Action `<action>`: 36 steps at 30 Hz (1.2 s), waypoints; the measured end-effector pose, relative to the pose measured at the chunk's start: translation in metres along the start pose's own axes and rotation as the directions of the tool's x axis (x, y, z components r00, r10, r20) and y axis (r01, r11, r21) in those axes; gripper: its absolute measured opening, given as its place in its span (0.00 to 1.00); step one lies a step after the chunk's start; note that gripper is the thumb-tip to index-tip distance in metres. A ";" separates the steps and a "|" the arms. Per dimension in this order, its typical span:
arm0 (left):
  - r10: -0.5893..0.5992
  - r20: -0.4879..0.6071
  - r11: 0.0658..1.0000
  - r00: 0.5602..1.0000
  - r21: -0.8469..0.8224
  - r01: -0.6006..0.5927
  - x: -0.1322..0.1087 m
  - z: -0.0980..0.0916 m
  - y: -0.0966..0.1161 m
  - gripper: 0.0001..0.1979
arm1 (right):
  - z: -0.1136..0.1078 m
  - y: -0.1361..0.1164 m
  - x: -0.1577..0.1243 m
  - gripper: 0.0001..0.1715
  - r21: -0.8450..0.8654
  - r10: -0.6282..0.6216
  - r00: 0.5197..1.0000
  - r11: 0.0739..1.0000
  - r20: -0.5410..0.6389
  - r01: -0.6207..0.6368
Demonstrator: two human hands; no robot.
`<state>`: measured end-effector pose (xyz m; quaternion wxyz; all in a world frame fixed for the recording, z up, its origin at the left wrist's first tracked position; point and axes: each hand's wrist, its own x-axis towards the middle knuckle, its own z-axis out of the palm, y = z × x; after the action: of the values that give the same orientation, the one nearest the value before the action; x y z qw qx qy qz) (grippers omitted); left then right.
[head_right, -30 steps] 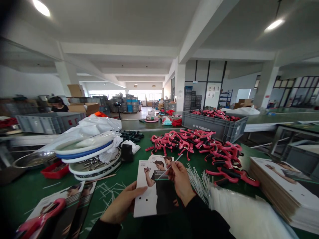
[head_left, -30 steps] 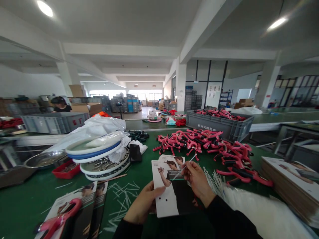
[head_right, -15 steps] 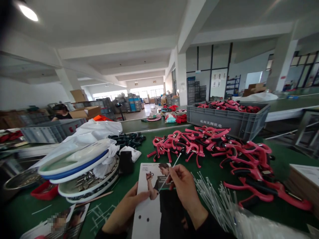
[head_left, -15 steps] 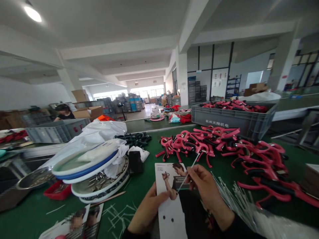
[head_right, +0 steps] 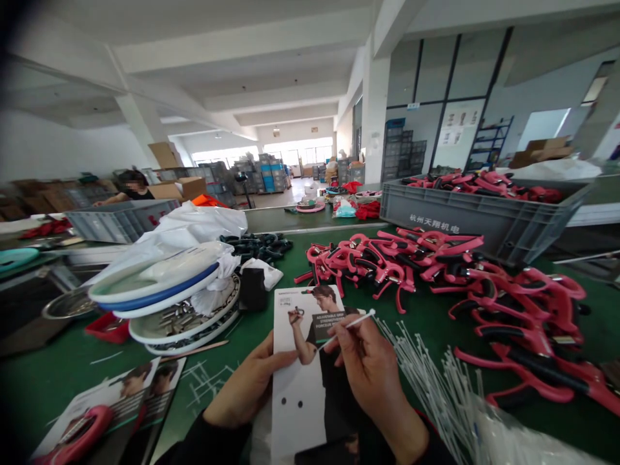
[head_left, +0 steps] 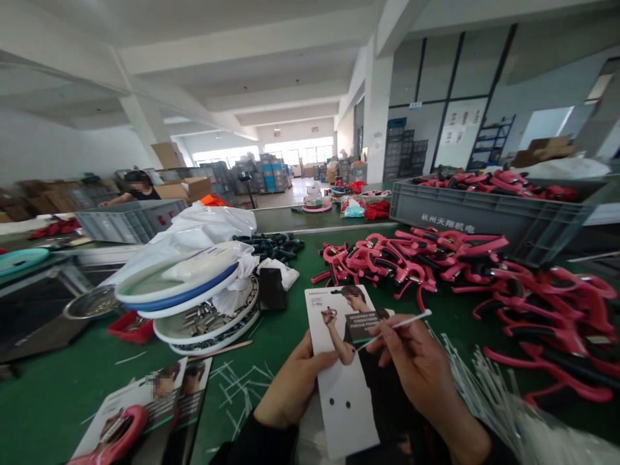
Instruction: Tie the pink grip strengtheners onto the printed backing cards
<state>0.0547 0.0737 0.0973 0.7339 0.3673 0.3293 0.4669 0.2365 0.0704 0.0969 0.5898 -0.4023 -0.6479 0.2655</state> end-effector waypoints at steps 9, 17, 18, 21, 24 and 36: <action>-0.026 -0.082 0.985 0.996 -0.171 0.011 -0.004 0.011 -0.002 0.28 | 0.000 -0.005 -0.002 0.10 -0.236 -0.389 0.887 0.864 0.248 0.445; -0.021 -0.086 0.964 0.996 -0.268 -0.002 -0.010 0.022 -0.001 0.31 | -0.001 -0.005 -0.002 0.12 -0.305 -0.501 0.818 0.762 0.283 0.572; -0.030 -0.083 0.961 0.996 -0.275 0.006 -0.010 0.022 -0.002 0.31 | -0.001 -0.006 -0.002 0.12 -0.330 -0.515 0.807 0.737 0.289 0.589; -0.029 -0.101 0.965 0.994 -0.263 0.002 -0.010 0.022 -0.004 0.30 | 0.001 -0.008 -0.005 0.12 -0.405 -0.545 0.782 0.669 0.301 0.623; -0.009 -0.110 0.971 0.994 -0.238 -0.018 -0.010 0.022 -0.005 0.29 | 0.000 -0.006 -0.008 0.14 -0.437 -0.549 0.778 0.645 0.305 0.626; 0.137 -0.125 0.970 0.983 -0.185 -0.159 -0.011 0.024 0.000 0.11 | -0.003 -0.007 -0.025 0.20 -0.356 -0.524 0.804 0.721 0.282 0.595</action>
<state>0.0705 0.0579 0.1109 0.7099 0.2910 0.2943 0.5699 0.2375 0.0452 0.0893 0.4851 -0.2833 -0.8262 -0.0427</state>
